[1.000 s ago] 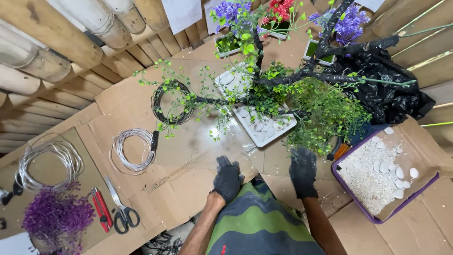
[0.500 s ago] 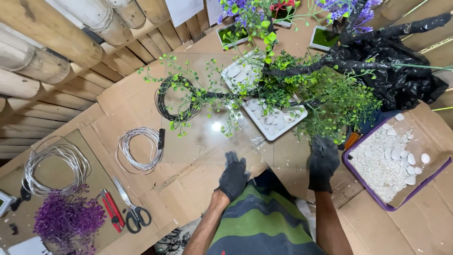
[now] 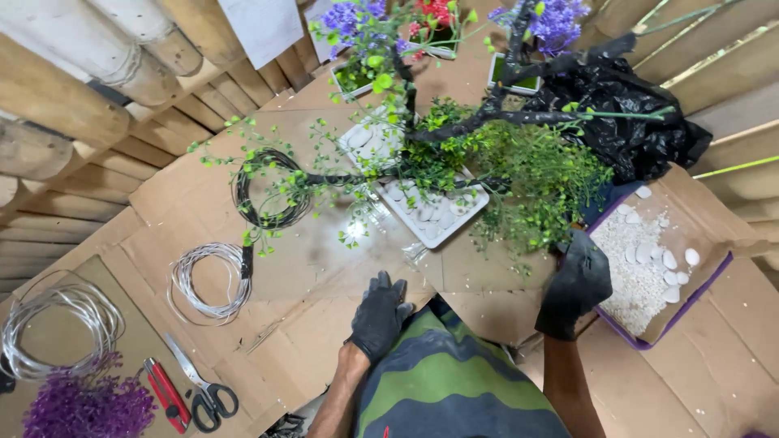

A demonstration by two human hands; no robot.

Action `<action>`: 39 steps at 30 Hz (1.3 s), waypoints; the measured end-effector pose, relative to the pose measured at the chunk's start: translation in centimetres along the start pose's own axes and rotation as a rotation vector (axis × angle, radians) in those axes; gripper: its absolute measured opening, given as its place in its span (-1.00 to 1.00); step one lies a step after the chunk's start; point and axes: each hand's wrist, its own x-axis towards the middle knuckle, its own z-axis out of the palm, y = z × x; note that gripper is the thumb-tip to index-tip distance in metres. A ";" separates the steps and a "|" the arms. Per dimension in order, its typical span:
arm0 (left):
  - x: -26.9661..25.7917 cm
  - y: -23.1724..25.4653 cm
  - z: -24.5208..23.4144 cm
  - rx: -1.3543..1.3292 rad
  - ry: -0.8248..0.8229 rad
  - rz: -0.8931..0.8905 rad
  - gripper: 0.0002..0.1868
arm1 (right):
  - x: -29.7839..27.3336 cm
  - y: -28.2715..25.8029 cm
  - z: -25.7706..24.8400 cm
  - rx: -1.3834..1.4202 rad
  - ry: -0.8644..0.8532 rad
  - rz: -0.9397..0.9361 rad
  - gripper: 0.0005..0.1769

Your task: The person arranges artificial green foliage and small purple flowers into a white rectangular planter filled with white pebbles. They repeatedly pick up stems, adjust their placement, and tuck them into the planter to create a dense arrangement.

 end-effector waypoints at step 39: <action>6.9 16.8 2.5 -1.032 0.148 0.111 -0.59 | 3.1 -0.5 -3.1 -0.017 -0.500 0.133 -0.82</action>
